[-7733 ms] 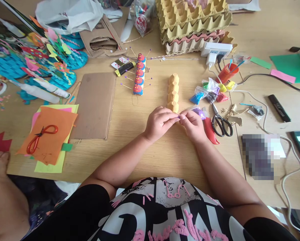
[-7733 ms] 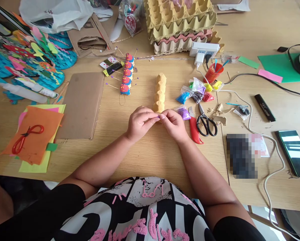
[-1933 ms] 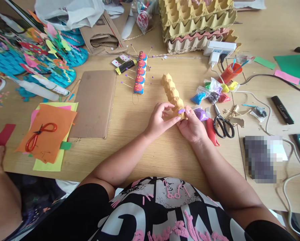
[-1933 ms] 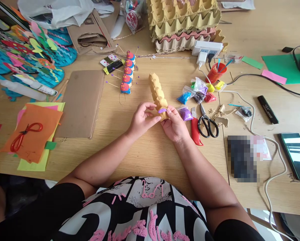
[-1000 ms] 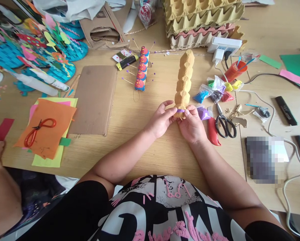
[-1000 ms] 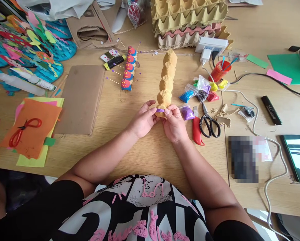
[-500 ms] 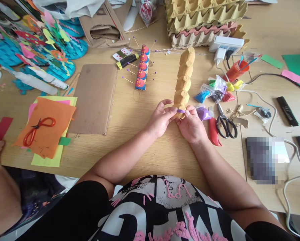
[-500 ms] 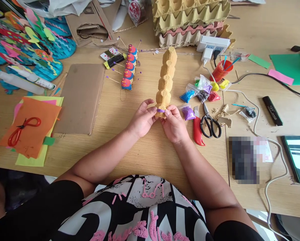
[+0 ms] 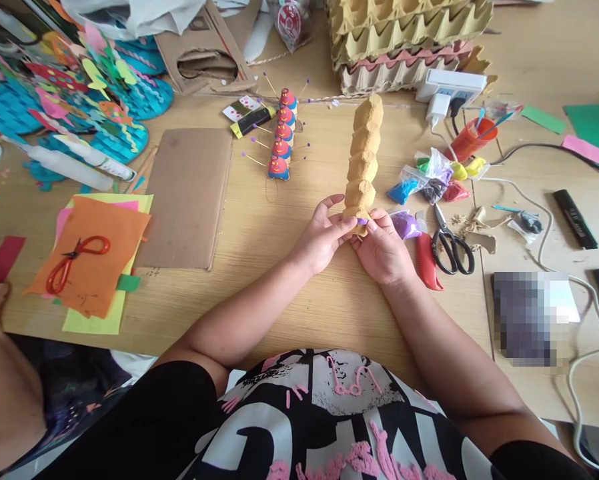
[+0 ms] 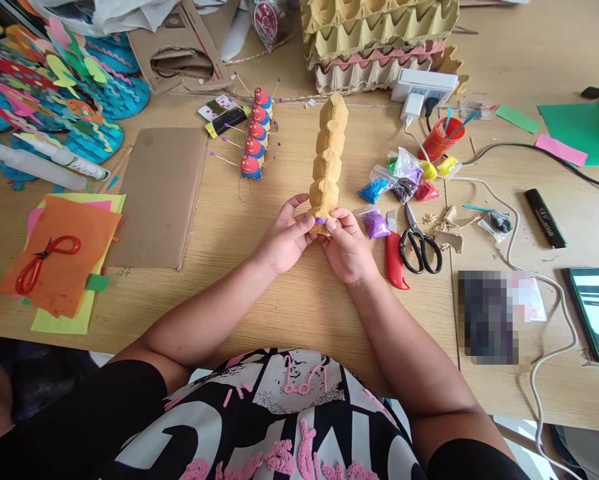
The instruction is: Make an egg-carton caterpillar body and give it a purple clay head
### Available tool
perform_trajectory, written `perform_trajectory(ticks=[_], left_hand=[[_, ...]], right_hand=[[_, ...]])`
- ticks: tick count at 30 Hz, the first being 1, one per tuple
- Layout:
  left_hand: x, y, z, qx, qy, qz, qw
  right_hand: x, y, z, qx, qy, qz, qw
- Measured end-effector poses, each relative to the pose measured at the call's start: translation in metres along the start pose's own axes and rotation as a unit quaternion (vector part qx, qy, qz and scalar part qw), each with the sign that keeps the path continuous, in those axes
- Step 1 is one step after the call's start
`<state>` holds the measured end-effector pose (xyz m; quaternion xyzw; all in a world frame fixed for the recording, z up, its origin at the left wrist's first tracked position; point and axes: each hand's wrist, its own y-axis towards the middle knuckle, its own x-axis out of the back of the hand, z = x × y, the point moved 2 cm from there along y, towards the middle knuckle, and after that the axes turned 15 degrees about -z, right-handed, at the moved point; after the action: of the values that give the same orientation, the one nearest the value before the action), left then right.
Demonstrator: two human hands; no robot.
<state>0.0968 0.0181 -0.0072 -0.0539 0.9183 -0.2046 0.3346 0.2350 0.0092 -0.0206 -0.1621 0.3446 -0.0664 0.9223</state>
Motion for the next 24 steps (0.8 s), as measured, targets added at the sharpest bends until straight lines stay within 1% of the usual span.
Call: perform_trajectory(ticks=[4, 9, 17, 24], left_hand=[[0.0013, -0.0004, 0.0012, -0.014, 0.004, -0.006, 1.0], [0.0013, -0.0011, 0.0027, -0.011, 0.004, -0.013, 1.0], [0.0015, -0.0009, 0.0038, -0.011, -0.004, -0.037, 0.999], [0.0025, 0.0003, 0.0034, -0.015, 0.002, -0.029, 0.999]], right_hand=[[-0.0029, -0.0017, 0.0002, -0.005, -0.004, 0.013, 1.0], [-0.0028, -0.0006, -0.0009, 0.003, -0.02, 0.01, 1.0], [-0.0011, 0.0026, -0.0021, 0.029, -0.026, 0.012, 0.999], [-0.0001, 0.0032, -0.0029, 0.033, -0.019, 0.0, 0.999]])
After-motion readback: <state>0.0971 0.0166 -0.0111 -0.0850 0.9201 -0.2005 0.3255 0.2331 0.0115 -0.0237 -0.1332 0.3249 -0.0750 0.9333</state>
